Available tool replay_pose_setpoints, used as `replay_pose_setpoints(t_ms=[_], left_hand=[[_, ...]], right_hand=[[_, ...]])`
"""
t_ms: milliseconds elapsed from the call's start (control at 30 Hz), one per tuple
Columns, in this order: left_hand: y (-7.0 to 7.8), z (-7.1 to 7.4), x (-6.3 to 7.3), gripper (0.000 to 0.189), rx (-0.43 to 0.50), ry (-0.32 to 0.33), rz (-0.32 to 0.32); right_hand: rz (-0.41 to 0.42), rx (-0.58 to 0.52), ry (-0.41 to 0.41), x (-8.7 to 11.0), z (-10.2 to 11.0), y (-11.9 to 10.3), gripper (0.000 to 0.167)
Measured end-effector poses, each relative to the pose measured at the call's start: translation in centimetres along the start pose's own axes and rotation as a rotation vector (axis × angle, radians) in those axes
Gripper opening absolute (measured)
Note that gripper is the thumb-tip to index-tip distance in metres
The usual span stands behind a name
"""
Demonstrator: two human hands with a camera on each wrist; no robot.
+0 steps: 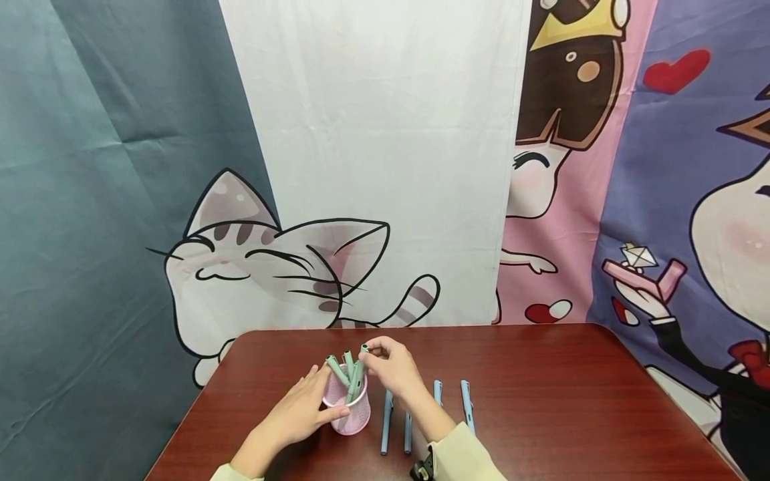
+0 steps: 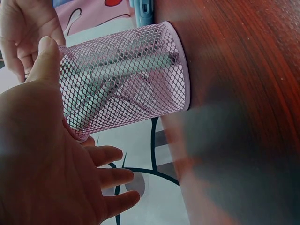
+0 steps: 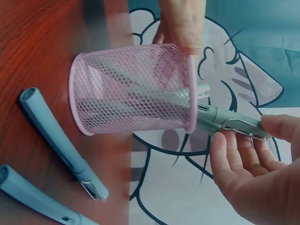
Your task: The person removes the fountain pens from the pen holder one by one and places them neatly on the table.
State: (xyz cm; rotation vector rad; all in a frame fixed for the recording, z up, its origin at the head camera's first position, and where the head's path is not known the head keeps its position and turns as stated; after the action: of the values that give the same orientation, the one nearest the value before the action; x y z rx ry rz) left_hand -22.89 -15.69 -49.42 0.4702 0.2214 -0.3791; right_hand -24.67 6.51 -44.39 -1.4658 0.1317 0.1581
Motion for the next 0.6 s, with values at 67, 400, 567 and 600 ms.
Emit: replay_pose_setpoints(t_ms=[67,400,567,600], left_hand=[[0.0,0.0,0.0,0.106,0.003,0.004,-0.002],[0.0,0.0,0.1,0.108,0.001,0.003,-0.001],[0.0,-0.1,0.1,0.109,0.006,0.004,-0.002],[0.0,-0.1,0.1,0.109,0.008,0.004,-0.002]], right_hand=[[-0.006,-0.034,0.001,0.0,0.2,-0.4,0.028],[0.019,-0.086,0.016,-0.2,1.7,-1.5,0.031],[0.016,-0.111,0.038,-0.3,2.3,-1.8,0.029],[0.018,-0.123,0.04,-0.3,2.4,-1.8,0.028]])
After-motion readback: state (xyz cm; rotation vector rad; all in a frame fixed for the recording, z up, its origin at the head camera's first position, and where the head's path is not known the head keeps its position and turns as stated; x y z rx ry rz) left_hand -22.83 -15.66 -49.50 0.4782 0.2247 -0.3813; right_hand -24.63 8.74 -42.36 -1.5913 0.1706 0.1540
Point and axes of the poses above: each hand's wrist, its own x-axis away from the middle knuckle, its own z-axis out of the back of the hand, y = z × x, the point moved 1 cm from there along -x, towards the middle knuckle, and after that the axes turned 9 degrees about y, right-handed, at the moved point
